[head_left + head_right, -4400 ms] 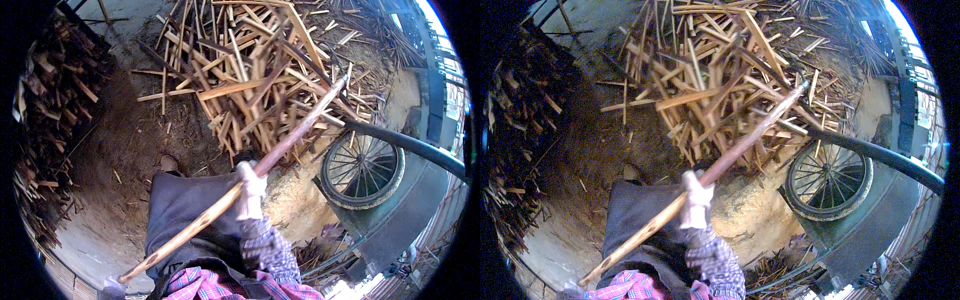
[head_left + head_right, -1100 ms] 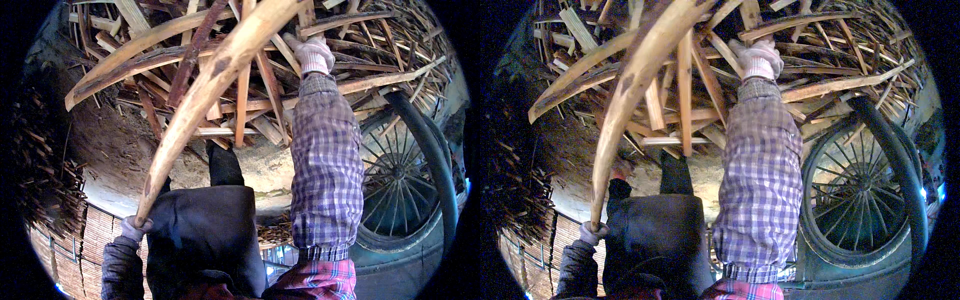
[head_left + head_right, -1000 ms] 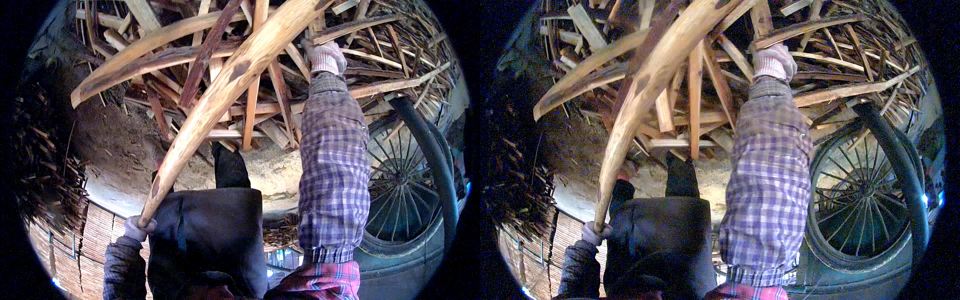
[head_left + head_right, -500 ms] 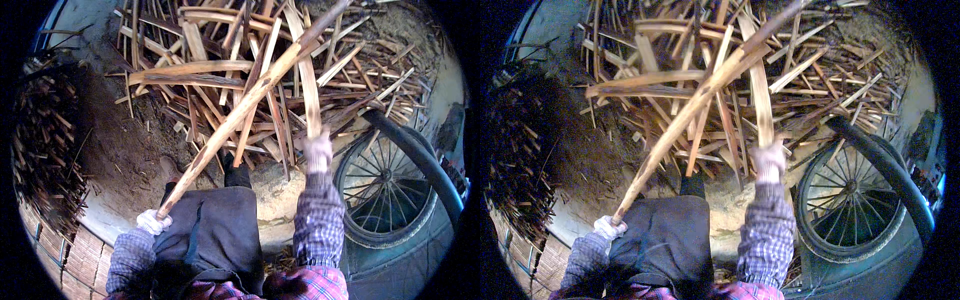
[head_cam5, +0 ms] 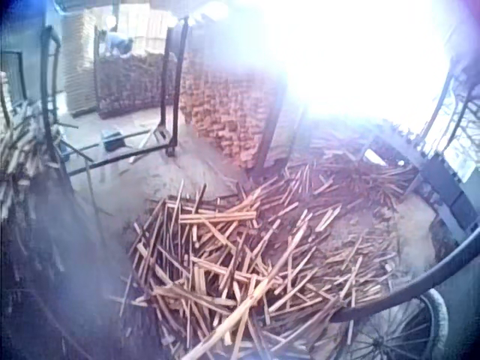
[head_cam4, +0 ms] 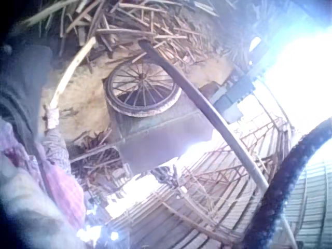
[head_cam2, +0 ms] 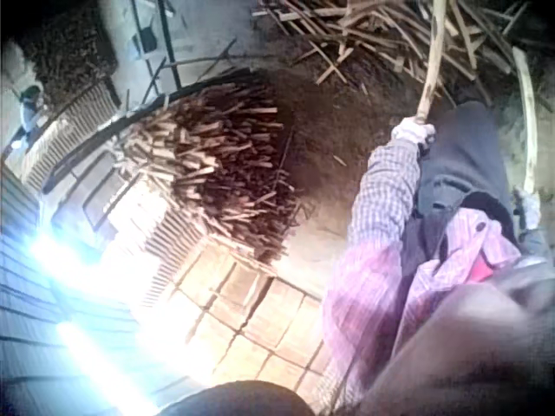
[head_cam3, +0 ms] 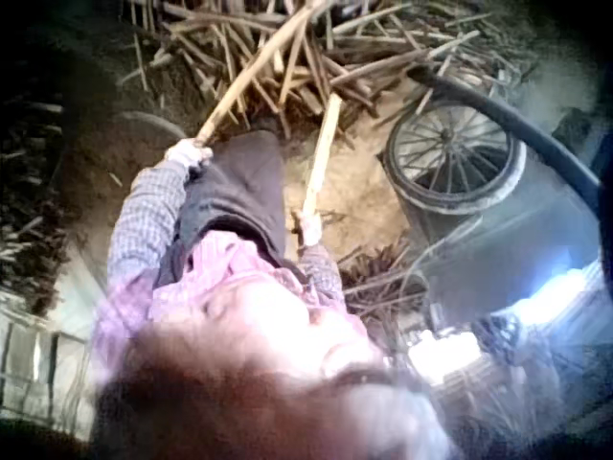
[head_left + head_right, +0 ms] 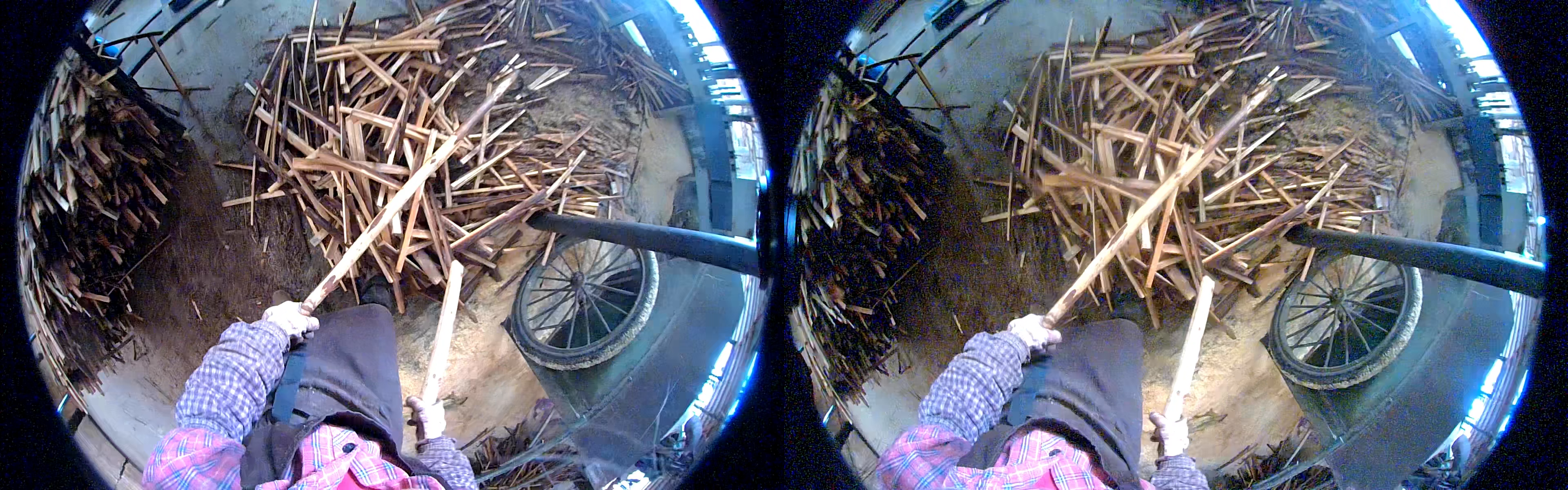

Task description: The person uses a long wooden pole to push and gather wooden strips on a workshop floor, then crouches and uses their hands to stack the wood into a pile.

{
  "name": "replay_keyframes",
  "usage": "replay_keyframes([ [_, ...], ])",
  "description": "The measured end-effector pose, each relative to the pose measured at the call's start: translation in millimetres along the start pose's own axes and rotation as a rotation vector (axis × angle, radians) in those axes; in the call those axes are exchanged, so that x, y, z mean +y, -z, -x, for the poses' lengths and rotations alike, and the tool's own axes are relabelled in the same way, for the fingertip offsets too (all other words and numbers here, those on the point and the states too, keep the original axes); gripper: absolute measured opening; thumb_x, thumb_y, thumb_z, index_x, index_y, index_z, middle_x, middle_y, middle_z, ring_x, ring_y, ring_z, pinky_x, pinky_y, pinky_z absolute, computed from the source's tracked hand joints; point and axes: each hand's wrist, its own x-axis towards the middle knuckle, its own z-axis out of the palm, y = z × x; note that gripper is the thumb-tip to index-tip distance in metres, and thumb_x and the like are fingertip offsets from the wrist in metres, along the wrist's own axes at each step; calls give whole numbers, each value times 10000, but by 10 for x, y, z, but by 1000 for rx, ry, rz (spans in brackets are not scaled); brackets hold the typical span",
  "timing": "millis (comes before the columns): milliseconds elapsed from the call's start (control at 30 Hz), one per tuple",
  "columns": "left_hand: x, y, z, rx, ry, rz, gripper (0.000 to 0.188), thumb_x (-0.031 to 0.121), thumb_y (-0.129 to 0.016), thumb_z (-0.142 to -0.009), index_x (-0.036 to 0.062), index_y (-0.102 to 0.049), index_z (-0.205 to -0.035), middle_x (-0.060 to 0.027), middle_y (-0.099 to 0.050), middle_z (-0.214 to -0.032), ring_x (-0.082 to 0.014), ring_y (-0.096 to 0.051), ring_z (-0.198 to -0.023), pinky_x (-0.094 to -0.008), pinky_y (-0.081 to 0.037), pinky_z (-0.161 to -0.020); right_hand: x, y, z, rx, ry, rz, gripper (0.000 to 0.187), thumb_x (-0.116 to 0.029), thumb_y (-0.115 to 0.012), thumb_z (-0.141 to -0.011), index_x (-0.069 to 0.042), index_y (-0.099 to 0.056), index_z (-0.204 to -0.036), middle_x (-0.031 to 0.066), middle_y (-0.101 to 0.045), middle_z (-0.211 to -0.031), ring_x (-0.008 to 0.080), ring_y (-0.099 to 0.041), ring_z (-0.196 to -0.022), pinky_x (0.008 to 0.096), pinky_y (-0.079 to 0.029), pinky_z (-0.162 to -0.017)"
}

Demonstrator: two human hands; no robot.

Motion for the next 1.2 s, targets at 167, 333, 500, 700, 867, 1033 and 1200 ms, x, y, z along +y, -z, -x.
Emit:
replay_keyframes([
  [167, -9, 70, 216, 12, 6, -35, 284, 355, -662, -677, 122, -649, -839, -6, -641, -692, -124, -580, -557, -273, -463, -540, 51, -121, 62, 34, 148, -99, 448, -205, -736, -596, 41, -507, -893, 90, -573, -701, 164, -524, -481, 304, -465, -398],
  [333, 137, 60, 358, 27, 33, -127, 238, 353, -624, -724, 139, -662, -821, 10, -651, -700, -103, -588, -578, -260, -465, -564, -1855, 524, -418, 391, 720, 274, 495, -281, -720, -650, 19, -513, -984, 117, -576, -715, 202, -563, -593, 325, -458, -524],
  [500, 223, -11, 425, 70, 25, -65, 341, 413, -638, -679, 158, -648, -905, -20, -657, -755, -177, -618, -692, -303, -476, -656, -4929, 1698, -855, -671, 1330, -909, 286, -241, -587, -824, -64, -546, -1045, 62, -578, -766, 163, -556, -658, 289, -475, -617],
  [700, 618, 12, 822, 80, 152, -23, 290, 380, -661, -683, 146, -627, -849, 14, -642, -708, -122, -593, -608, -266, -466, -581, -4595, 720, -1626, 73, 1112, -456, 151, -240, -570, -842, -108, -550, -912, 4, -518, -692, 120, -490, -585, 249, -414, -514],
  [867, 688, -77, 1073, 115, 67, 39, 237, 301, -665, -693, 129, -634, -852, 5, -659, -704, -121, -607, -623, -266, -482, -601, -3965, -638, -674, -661, 358, -590, 323, -342, -659, -791, -154, -434, -927, -55, -358, -524, 111, -358, -373, 261, -301, -334],
  [1033, 1006, -162, 1349, 199, 19, -185, 288, 348, -642, -666, 121, -613, -842, -15, -649, -694, -162, -622, -680, -290, -479, -660, -4262, -1031, -867, -324, 461, -549, 358, -274, -708, -715, -4, -544, -884, 54, -551, -675, 191, -531, -567, 317, -451, -525],
  [1200, 748, -339, 1371, 142, -44, -89, 441, 448, -615, -658, 99, -602, -927, -91, -649, -798, -255, -622, -783, -350, -474, -729, -4174, -1011, -910, -191, 637, -264, 407, -246, -733, -645, 50, -566, -868, 117, -600, -725, 195, -558, -615, 338, -453, -545],
])
